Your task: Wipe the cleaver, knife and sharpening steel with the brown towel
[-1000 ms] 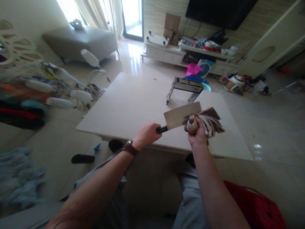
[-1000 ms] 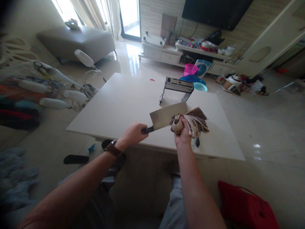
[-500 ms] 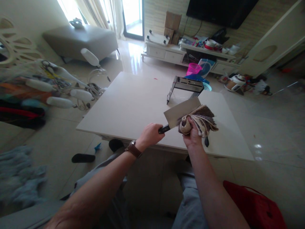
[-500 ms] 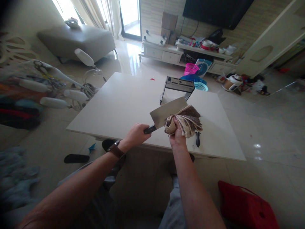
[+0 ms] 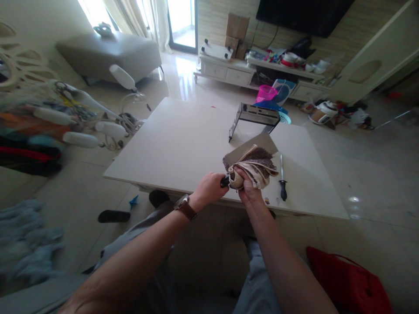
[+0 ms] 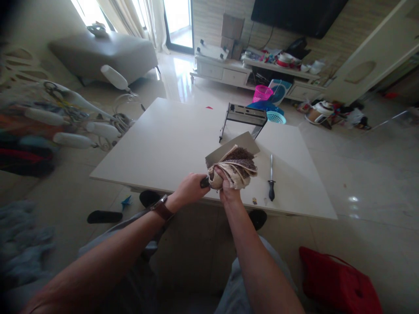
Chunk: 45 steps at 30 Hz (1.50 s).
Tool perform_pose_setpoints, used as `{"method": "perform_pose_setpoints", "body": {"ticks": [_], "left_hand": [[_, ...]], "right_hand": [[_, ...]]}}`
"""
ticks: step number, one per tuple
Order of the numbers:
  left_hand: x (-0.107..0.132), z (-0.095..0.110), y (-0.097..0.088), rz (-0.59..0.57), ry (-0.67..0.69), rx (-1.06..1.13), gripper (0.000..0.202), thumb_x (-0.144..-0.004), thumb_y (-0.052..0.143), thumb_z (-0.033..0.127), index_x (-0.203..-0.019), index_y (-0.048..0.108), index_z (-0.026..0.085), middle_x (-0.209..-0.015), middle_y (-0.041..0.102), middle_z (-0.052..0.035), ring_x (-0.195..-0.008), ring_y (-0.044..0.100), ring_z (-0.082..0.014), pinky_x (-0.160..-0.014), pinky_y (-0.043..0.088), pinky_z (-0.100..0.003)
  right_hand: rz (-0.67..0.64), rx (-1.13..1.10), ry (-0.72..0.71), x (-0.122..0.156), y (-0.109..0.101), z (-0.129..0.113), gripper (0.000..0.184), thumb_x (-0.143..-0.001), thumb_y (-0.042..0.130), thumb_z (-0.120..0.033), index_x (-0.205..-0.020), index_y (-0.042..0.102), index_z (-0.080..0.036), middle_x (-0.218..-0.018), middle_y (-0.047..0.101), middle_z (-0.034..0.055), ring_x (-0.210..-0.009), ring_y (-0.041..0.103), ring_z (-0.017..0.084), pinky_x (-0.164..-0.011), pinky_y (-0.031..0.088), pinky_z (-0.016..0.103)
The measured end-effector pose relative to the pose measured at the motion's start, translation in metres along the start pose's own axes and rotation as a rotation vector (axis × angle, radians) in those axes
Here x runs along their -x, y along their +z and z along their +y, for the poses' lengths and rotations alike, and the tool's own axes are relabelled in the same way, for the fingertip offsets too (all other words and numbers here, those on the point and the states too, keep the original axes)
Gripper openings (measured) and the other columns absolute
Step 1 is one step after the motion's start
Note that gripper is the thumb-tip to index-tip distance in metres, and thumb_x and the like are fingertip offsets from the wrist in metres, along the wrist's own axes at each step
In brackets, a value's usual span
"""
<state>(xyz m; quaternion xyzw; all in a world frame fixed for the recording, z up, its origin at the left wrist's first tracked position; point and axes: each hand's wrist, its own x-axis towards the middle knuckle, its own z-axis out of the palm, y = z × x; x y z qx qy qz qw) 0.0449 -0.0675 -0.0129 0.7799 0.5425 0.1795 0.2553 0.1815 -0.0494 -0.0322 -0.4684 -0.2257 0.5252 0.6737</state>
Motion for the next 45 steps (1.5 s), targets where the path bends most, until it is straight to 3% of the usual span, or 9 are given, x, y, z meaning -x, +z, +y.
{"method": "perform_pose_setpoints", "body": {"ticks": [6,11,18,27,37,45], "left_hand": [[-0.002,-0.003,-0.006,-0.002,0.038,0.044,0.016,-0.082,0.059,0.024,-0.077,0.072,0.018,-0.073,0.073,-0.0104,-0.062,0.060,-0.0174,-0.057,0.030,-0.030],[-0.005,-0.006,-0.012,0.011,0.023,-0.003,0.017,-0.082,0.059,0.024,-0.082,0.075,0.018,-0.076,0.074,-0.0109,-0.066,0.062,-0.0189,-0.060,0.032,-0.030],[0.004,0.007,0.008,0.027,-0.032,0.036,0.022,-0.087,0.056,0.026,-0.092,0.076,0.019,-0.088,0.077,-0.0137,-0.075,0.068,-0.0219,-0.063,0.035,-0.030],[-0.002,-0.003,-0.004,0.028,0.043,0.116,0.013,-0.076,0.059,0.022,-0.069,0.069,0.017,-0.063,0.067,-0.0062,-0.055,0.047,-0.0132,-0.055,0.027,-0.028],[-0.001,-0.020,-0.035,-0.095,0.071,0.008,0.014,-0.074,0.058,0.021,-0.068,0.071,0.019,-0.062,0.065,-0.0064,-0.054,0.046,-0.0144,-0.056,0.028,-0.030],[-0.003,-0.034,-0.045,-0.048,0.069,0.026,0.012,-0.070,0.058,0.022,-0.059,0.058,0.019,-0.053,0.049,0.0015,-0.053,0.035,-0.0115,-0.055,0.023,-0.030]], "right_hand": [[-0.030,0.025,-0.052,-0.004,-0.002,-0.008,0.029,-0.052,0.088,-0.017,-0.075,0.071,-0.023,-0.082,0.076,-0.0056,-0.075,0.069,0.014,-0.083,0.062,0.030],[-0.016,0.038,-0.076,-0.001,0.001,-0.009,0.031,-0.053,0.088,-0.019,-0.080,0.072,-0.022,-0.084,0.076,-0.0053,-0.078,0.070,0.014,-0.084,0.062,0.029],[0.101,0.014,-0.058,0.010,0.005,0.001,0.035,-0.054,0.089,-0.024,-0.083,0.070,-0.019,-0.086,0.076,-0.0030,-0.074,0.069,0.013,-0.077,0.062,0.029],[0.016,0.012,-0.075,-0.003,-0.006,-0.019,0.028,-0.052,0.088,-0.017,-0.075,0.073,-0.023,-0.082,0.077,-0.0046,-0.073,0.070,0.014,-0.076,0.064,0.029],[0.187,-0.073,-0.119,-0.044,-0.042,-0.058,0.026,-0.056,0.081,-0.013,-0.078,0.069,-0.020,-0.077,0.074,-0.0057,-0.066,0.067,0.010,-0.063,0.061,0.020],[0.398,-0.105,-0.217,-0.060,-0.063,-0.077,0.024,-0.065,0.077,-0.014,-0.086,0.067,-0.021,-0.080,0.074,-0.0077,-0.068,0.070,0.010,-0.059,0.061,0.020]]}}
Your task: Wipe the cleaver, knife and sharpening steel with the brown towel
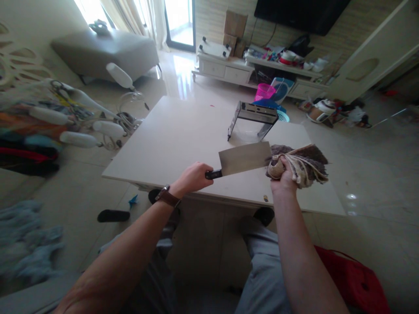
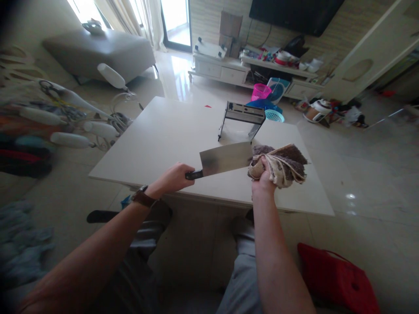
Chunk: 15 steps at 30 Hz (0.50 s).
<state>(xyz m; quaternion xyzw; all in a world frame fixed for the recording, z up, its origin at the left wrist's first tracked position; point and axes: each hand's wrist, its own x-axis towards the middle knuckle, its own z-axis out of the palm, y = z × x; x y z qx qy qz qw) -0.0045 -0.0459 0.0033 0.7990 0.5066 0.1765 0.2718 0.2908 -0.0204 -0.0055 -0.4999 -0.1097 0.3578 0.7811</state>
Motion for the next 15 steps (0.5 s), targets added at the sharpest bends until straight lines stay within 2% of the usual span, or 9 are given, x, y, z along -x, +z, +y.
{"method": "perform_pose_setpoints", "body": {"ticks": [2,4,9,12,15], "left_hand": [[-0.001,-0.004,0.001,0.042,-0.051,0.070,0.015,-0.070,0.058,0.024,-0.057,0.052,0.018,-0.052,0.041,0.0041,-0.053,0.033,-0.0103,-0.054,0.022,-0.029],[-0.002,-0.007,0.003,0.095,-0.118,0.155,0.021,-0.071,0.059,0.027,-0.056,0.047,0.018,-0.052,0.036,0.0053,-0.053,0.033,-0.0094,-0.053,0.021,-0.027],[-0.008,-0.002,0.009,0.167,-0.338,0.526,0.027,-0.074,0.060,0.033,-0.059,0.042,0.021,-0.047,0.038,0.0062,-0.042,0.035,-0.0083,-0.045,0.022,-0.025],[-0.010,0.008,0.010,0.174,-0.397,0.728,0.029,-0.075,0.063,0.034,-0.061,0.041,0.022,-0.043,0.042,0.0064,-0.036,0.036,-0.0079,-0.040,0.025,-0.024],[-0.010,0.017,0.012,0.165,-0.355,0.777,0.039,-0.076,0.070,0.042,-0.059,0.042,0.022,-0.040,0.043,0.0059,-0.034,0.036,-0.0067,-0.040,0.027,-0.023]], "right_hand": [[-0.010,-0.009,-0.002,-0.001,-0.002,-0.003,0.024,-0.066,0.076,-0.016,-0.087,0.067,-0.022,-0.079,0.074,-0.0085,-0.067,0.070,0.010,-0.058,0.061,0.020],[-0.082,-0.014,0.011,0.002,-0.003,-0.005,0.024,-0.065,0.078,-0.015,-0.086,0.067,-0.023,-0.079,0.074,-0.0087,-0.067,0.071,0.009,-0.060,0.061,0.020],[-0.299,0.031,0.182,0.014,-0.004,-0.006,0.019,-0.066,0.081,-0.023,-0.080,0.068,-0.024,-0.076,0.074,-0.0073,-0.070,0.072,0.011,-0.064,0.061,0.021],[-0.417,0.006,0.336,0.025,-0.006,-0.010,0.020,-0.066,0.081,-0.032,-0.081,0.069,-0.026,-0.083,0.077,-0.0047,-0.086,0.075,0.016,-0.072,0.064,0.028],[-0.547,-0.057,0.407,0.042,-0.005,-0.016,0.030,-0.064,0.081,-0.044,-0.088,0.071,-0.028,-0.098,0.079,-0.0008,-0.107,0.073,0.024,-0.082,0.064,0.041]]}}
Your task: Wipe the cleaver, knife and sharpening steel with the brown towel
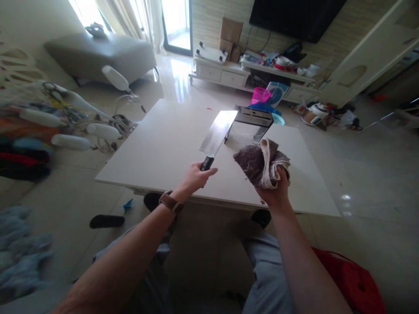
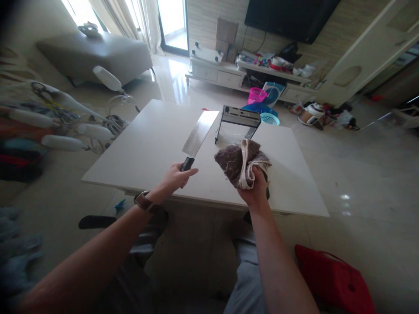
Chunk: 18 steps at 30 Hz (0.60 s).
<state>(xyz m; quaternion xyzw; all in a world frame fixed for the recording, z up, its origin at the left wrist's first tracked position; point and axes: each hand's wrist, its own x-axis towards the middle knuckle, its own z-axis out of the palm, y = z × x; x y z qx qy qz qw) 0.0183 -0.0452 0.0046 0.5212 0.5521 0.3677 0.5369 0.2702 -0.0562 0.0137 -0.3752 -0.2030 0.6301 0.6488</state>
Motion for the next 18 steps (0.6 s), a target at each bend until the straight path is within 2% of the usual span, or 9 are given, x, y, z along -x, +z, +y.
{"method": "perform_pose_setpoints", "body": {"ticks": [3,5,8,10,14,18], "left_hand": [[-0.001,-0.001,0.004,-0.024,0.053,-0.006,0.050,-0.080,0.070,0.053,-0.055,0.044,0.020,-0.039,0.047,0.0032,-0.036,0.038,-0.0064,-0.042,0.031,-0.022],[-0.004,-0.005,0.006,-0.018,0.076,0.032,0.051,-0.081,0.070,0.058,-0.056,0.051,0.017,-0.044,0.054,-0.0001,-0.041,0.046,-0.0076,-0.046,0.038,-0.022],[-0.011,-0.009,0.008,-0.015,0.056,0.229,0.049,-0.076,0.076,0.060,-0.073,0.063,0.012,-0.068,0.068,-0.0056,-0.060,0.066,-0.0134,-0.058,0.052,-0.024],[-0.014,-0.010,0.008,-0.028,0.022,0.372,0.053,-0.071,0.081,0.060,-0.083,0.065,0.011,-0.082,0.071,-0.0078,-0.072,0.071,-0.0166,-0.065,0.057,-0.027],[-0.017,-0.010,0.009,-0.020,-0.050,0.561,0.057,-0.066,0.085,0.061,-0.086,0.064,0.012,-0.083,0.070,-0.0058,-0.070,0.069,-0.0149,-0.068,0.060,-0.030],[-0.017,-0.009,0.011,0.023,-0.119,0.699,0.054,-0.067,0.086,0.059,-0.084,0.065,0.012,-0.076,0.070,-0.0034,-0.064,0.066,-0.0121,-0.062,0.056,-0.024]], "right_hand": [[-0.069,-0.028,-0.014,0.013,0.012,0.003,0.043,-0.064,0.078,-0.056,-0.097,0.072,-0.031,-0.109,0.077,0.0008,-0.121,0.067,0.028,-0.089,0.061,0.051],[-0.087,-0.032,-0.018,0.017,0.018,0.006,0.050,-0.063,0.077,-0.062,-0.102,0.072,-0.031,-0.115,0.076,0.0013,-0.125,0.064,0.029,-0.093,0.059,0.052],[-0.089,-0.005,-0.003,0.018,0.021,0.011,0.055,-0.062,0.076,-0.067,-0.103,0.073,-0.031,-0.117,0.076,0.0024,-0.126,0.063,0.030,-0.095,0.058,0.054],[-0.074,0.007,0.014,0.018,0.022,0.015,0.053,-0.063,0.076,-0.067,-0.101,0.073,-0.030,-0.113,0.077,0.0033,-0.123,0.065,0.031,-0.095,0.057,0.055],[-0.095,-0.080,0.082,0.020,0.023,0.022,0.048,-0.070,0.071,-0.064,-0.101,0.073,-0.028,-0.109,0.078,0.0041,-0.119,0.067,0.030,-0.098,0.057,0.054],[-0.091,-0.136,0.199,0.021,0.024,0.027,0.036,-0.076,0.065,-0.053,-0.100,0.073,-0.027,-0.104,0.080,0.0020,-0.116,0.070,0.028,-0.101,0.057,0.048]]}}
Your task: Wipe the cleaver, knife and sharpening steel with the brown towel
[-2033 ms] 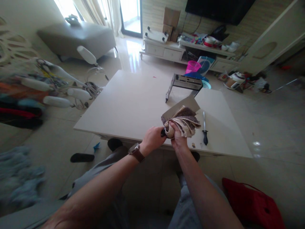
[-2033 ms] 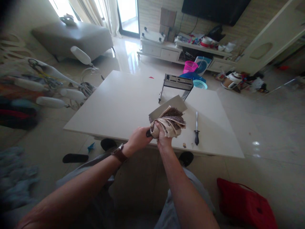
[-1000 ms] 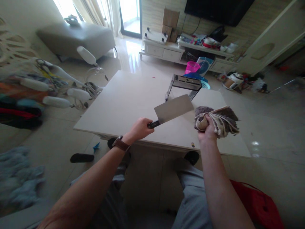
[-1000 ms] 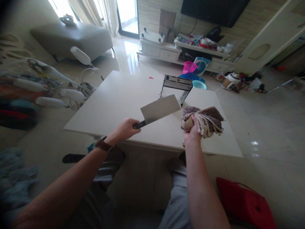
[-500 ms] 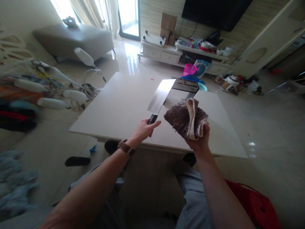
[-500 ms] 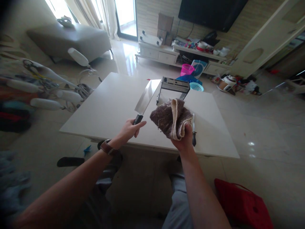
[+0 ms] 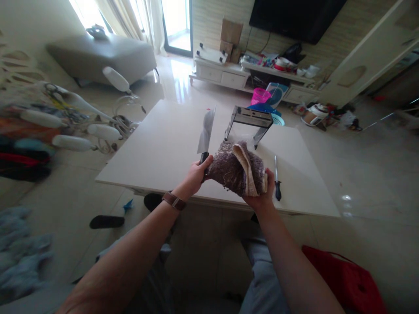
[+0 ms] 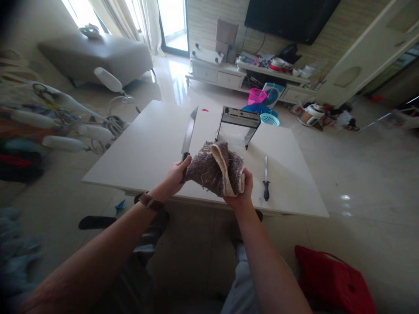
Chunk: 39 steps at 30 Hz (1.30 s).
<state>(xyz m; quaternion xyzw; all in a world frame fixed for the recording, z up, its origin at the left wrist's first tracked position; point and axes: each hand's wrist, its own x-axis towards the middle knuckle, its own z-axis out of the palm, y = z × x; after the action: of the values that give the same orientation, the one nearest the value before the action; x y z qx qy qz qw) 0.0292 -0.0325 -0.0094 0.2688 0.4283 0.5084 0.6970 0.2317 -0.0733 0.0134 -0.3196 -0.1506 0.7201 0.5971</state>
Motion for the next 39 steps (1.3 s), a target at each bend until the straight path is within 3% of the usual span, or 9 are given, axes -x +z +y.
{"method": "perform_pose_setpoints", "body": {"ticks": [6,13,21,23,27,29,31,35,39], "left_hand": [[0.005,0.005,0.004,-0.045,-0.097,0.101,0.046,-0.075,0.083,0.054,-0.084,0.066,0.013,-0.072,0.071,-0.0044,-0.070,0.071,-0.0159,-0.064,0.057,-0.024],[0.010,0.008,0.007,0.028,-0.065,0.072,0.030,-0.062,0.086,0.018,-0.084,0.068,0.011,-0.077,0.075,-0.0078,-0.067,0.071,-0.0175,-0.066,0.059,-0.028],[0.010,0.011,0.003,0.130,-0.010,0.016,0.030,-0.055,0.083,0.016,-0.080,0.067,0.012,-0.071,0.071,-0.0057,-0.063,0.067,-0.0175,-0.063,0.057,-0.029],[0.009,0.012,0.003,0.154,0.016,-0.008,0.031,-0.053,0.084,0.019,-0.078,0.067,0.013,-0.071,0.071,-0.0053,-0.063,0.067,-0.0172,-0.062,0.056,-0.028],[0.004,0.009,0.002,0.206,0.084,-0.110,0.030,-0.050,0.084,0.020,-0.075,0.069,0.013,-0.073,0.072,-0.0051,-0.065,0.066,-0.0168,-0.061,0.054,-0.027],[0.002,0.005,0.003,0.217,0.122,-0.207,0.027,-0.052,0.083,0.021,-0.074,0.070,0.013,-0.074,0.072,-0.0050,-0.066,0.066,-0.0167,-0.062,0.053,-0.027],[0.000,-0.001,0.004,0.202,0.170,-0.349,0.023,-0.055,0.081,0.022,-0.074,0.072,0.013,-0.075,0.073,-0.0049,-0.067,0.066,-0.0169,-0.062,0.052,-0.026],[0.004,-0.013,0.010,0.123,0.271,-0.629,0.014,-0.063,0.077,0.023,-0.072,0.073,0.013,-0.072,0.072,-0.0043,-0.065,0.065,-0.0171,-0.057,0.047,-0.024],[0.012,-0.022,0.019,0.050,0.388,-0.802,0.013,-0.075,0.068,0.023,-0.075,0.076,0.013,-0.073,0.074,-0.0060,-0.067,0.067,-0.0185,-0.058,0.046,-0.024]], "right_hand": [[0.064,0.069,0.122,-0.007,0.003,0.009,0.033,-0.079,0.061,-0.046,-0.097,0.074,-0.022,-0.093,0.081,0.0065,-0.106,0.074,0.029,-0.093,0.063,0.046],[0.063,0.134,0.217,-0.016,0.004,0.022,0.038,-0.084,0.053,-0.051,-0.100,0.072,-0.022,-0.083,0.079,0.0058,-0.092,0.076,0.027,-0.073,0.066,0.041],[0.212,0.349,0.184,-0.034,-0.020,0.020,0.026,-0.084,0.048,-0.044,-0.090,0.061,-0.023,-0.065,0.064,0.0013,-0.061,0.066,0.021,-0.048,0.053,0.031],[0.380,0.460,0.055,-0.040,-0.028,0.018,0.021,-0.083,0.049,-0.042,-0.090,0.055,-0.024,-0.071,0.063,-0.0007,-0.063,0.063,0.018,-0.051,0.049,0.027],[0.633,0.788,-0.505,-0.041,-0.031,0.014,0.020,-0.079,0.059,-0.038,-0.092,0.054,-0.024,-0.092,0.063,0.0000,-0.084,0.060,0.016,-0.070,0.049,0.027],[0.538,0.960,-0.712,-0.035,-0.022,0.014,0.019,-0.081,0.061,-0.038,-0.090,0.059,-0.022,-0.092,0.063,0.0015,-0.086,0.058,0.017,-0.077,0.047,0.030],[0.369,1.075,-0.781,-0.027,-0.007,0.018,0.018,-0.084,0.062,-0.039,-0.086,0.063,-0.021,-0.086,0.064,0.0014,-0.081,0.057,0.017,-0.077,0.046,0.031],[0.084,1.163,-0.695,-0.016,0.020,0.033,0.022,-0.088,0.064,-0.041,-0.083,0.068,-0.020,-0.079,0.065,0.0005,-0.076,0.058,0.017,-0.075,0.046,0.031],[-0.015,1.200,-0.533,-0.019,0.029,0.044,0.025,-0.083,0.071,-0.045,-0.086,0.073,-0.021,-0.083,0.065,0.0017,-0.079,0.061,0.019,-0.076,0.047,0.032]]}}
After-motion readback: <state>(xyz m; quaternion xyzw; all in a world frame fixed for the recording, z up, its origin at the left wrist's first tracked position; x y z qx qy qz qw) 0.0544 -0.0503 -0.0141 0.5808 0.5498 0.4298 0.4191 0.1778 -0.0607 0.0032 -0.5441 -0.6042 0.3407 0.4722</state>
